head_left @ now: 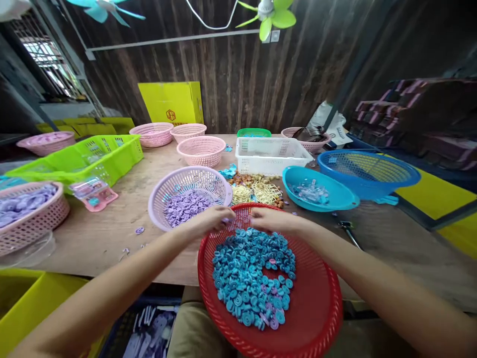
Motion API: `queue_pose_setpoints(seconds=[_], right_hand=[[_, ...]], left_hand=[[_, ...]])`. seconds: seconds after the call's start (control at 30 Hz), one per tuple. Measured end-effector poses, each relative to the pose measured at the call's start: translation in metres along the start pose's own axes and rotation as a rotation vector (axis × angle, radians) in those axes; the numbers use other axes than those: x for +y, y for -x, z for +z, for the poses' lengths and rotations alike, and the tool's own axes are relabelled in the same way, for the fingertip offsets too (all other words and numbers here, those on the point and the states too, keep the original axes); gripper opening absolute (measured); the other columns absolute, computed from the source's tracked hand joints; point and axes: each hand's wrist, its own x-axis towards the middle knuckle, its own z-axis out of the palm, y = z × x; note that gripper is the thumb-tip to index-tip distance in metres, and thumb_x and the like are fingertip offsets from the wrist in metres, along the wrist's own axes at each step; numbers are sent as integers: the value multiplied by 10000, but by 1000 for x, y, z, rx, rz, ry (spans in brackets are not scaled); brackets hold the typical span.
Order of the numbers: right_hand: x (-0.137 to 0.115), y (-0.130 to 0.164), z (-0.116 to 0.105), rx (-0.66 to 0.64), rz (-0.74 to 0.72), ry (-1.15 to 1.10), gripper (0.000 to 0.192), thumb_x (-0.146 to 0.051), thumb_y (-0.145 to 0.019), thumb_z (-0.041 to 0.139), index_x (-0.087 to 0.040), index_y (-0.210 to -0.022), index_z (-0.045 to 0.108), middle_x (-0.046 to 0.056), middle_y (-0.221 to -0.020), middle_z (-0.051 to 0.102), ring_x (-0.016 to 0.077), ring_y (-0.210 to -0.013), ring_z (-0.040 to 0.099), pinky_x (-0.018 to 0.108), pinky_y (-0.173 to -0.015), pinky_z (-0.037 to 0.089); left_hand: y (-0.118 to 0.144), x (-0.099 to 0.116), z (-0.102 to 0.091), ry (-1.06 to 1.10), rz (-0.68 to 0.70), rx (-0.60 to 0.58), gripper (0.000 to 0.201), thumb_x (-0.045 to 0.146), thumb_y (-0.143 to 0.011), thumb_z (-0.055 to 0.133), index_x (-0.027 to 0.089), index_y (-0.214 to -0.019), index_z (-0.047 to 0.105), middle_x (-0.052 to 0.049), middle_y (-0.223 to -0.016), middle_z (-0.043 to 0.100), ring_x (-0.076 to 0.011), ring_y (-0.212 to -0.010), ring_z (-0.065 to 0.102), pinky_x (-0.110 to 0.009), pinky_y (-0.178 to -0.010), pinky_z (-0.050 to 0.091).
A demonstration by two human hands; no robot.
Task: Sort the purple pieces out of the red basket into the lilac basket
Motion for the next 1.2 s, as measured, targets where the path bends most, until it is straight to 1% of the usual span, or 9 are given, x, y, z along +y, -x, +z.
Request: queue_pose_setpoints(seconds=[0.1,0.2,0.27,0.37,0.43,0.5,0.63,0.8,1.2], right_hand=[[-50,-40,-4,41,-118,59,144,-103,-714,342,-152,-614,433,-12,-527,421,85,-494,413,213,-473,335],[-81,-67,-4,114,-115,79,149,-88,-674,430,-120,-797,507,28,-667,518,111,-597,455,237,-537,352],[-81,-69,-1,171,-135,108,270,-74,-645,471,-103,-911,508,56,-778,545,126,-666,464,251,-583,352],[-52,-47,8,54,-244,244,284,-61,-644,468,-109,-913,545,43,-782,567,115,-668,477,245,-611,352],[-24,-20,15,-218,-251,319,216,-86,-654,470,-136,-824,593,-4,-656,566,92,-581,481,225,-576,354],[3,8,24,-432,-153,353,176,-119,-643,506,-167,-770,618,-44,-546,538,80,-505,473,206,-529,347],[39,48,49,-346,-60,469,210,-99,-636,530,-164,-808,630,11,-665,618,124,-620,547,210,-554,360],[51,60,73,-189,56,561,277,-110,-677,514,-106,-940,601,140,-890,633,229,-828,579,260,-639,400],[55,48,86,-106,162,635,234,-149,-645,526,-60,-837,625,183,-806,634,279,-799,596,298,-614,441]], left_hand=[[-1,1,-60,-167,15,289,198,316,-663,461,165,-776,523,34,-585,459,-43,-408,339,-166,-374,237],[-2,-6,-100,-540,-42,393,279,316,-644,491,159,-864,560,-43,-845,566,-137,-693,520,-227,-552,405],[2,-11,-102,-834,-63,535,366,257,-620,523,130,-962,542,-85,-947,561,-203,-853,520,-287,-698,419],[19,-13,-64,-1092,148,621,396,184,-667,473,111,-1056,494,-106,-1014,536,-208,-941,497,-324,-810,390],[31,-14,-21,-1112,351,379,320,163,-721,415,131,-1023,516,-80,-988,546,-161,-910,512,-290,-798,405],[39,-17,23,-1119,523,-32,252,149,-737,415,157,-945,557,-53,-931,567,-137,-890,522,-257,-786,412],[30,-33,91,-1157,643,-484,251,62,-734,391,141,-889,573,-65,-908,590,-133,-838,551,-241,-748,427],[1,-48,119,-1286,509,-542,195,37,-714,399,79,-748,586,-109,-777,624,-173,-720,571,-263,-682,439],[-19,-48,108,-1276,407,-535,73,165,-606,520,133,-629,580,-38,-622,592,-135,-566,515,-220,-521,383]])
